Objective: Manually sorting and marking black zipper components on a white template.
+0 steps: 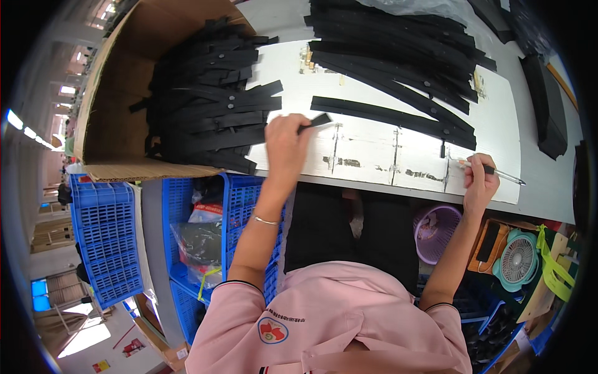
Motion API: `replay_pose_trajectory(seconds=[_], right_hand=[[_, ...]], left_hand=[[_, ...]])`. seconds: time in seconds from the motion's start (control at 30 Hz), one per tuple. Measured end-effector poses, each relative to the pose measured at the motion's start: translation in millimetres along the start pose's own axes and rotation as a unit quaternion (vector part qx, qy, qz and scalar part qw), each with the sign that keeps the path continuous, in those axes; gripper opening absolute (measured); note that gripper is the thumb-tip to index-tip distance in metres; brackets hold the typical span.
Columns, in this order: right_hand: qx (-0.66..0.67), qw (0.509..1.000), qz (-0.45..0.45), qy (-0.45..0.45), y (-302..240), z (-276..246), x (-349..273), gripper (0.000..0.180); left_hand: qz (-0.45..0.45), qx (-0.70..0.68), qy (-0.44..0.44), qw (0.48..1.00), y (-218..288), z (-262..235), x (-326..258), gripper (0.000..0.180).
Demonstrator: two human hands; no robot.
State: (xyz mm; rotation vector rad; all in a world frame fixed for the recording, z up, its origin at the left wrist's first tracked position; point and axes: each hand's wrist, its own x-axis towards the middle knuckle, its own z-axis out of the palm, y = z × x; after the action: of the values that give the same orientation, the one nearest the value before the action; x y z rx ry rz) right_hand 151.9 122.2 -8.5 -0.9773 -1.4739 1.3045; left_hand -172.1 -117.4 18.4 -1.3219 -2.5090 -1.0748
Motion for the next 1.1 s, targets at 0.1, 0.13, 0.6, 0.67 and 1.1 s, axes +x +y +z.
replay_pose_trajectory(seconds=[0.1,0.13,0.6,0.67,1.1], right_hand=[[-0.015,1.000,0.010,0.000,-1.0,-2.5,-1.3,0.013],[-0.009,1.000,0.005,-0.001,-0.7,0.4,-1.9,0.012],[-0.371,0.852,-0.367,-0.050,-9.9,36.2,-64.7,0.043],[-0.409,0.828,-0.381,-0.056,-11.7,35.2,-68.8,0.048],[-0.474,0.808,-0.345,0.059,1.7,-4.2,-59.5,0.045]], left_hand=[[0.049,-0.048,0.041,0.997,48.3,34.0,0.1,0.020],[0.053,-0.062,0.033,0.996,62.5,42.5,-0.2,0.020],[0.197,-0.147,-0.122,0.962,143.0,96.7,-57.2,0.040],[0.153,-0.209,-0.131,0.957,144.4,87.3,-57.3,0.045],[0.066,0.055,-0.113,0.990,75.1,37.5,-83.0,0.054]])
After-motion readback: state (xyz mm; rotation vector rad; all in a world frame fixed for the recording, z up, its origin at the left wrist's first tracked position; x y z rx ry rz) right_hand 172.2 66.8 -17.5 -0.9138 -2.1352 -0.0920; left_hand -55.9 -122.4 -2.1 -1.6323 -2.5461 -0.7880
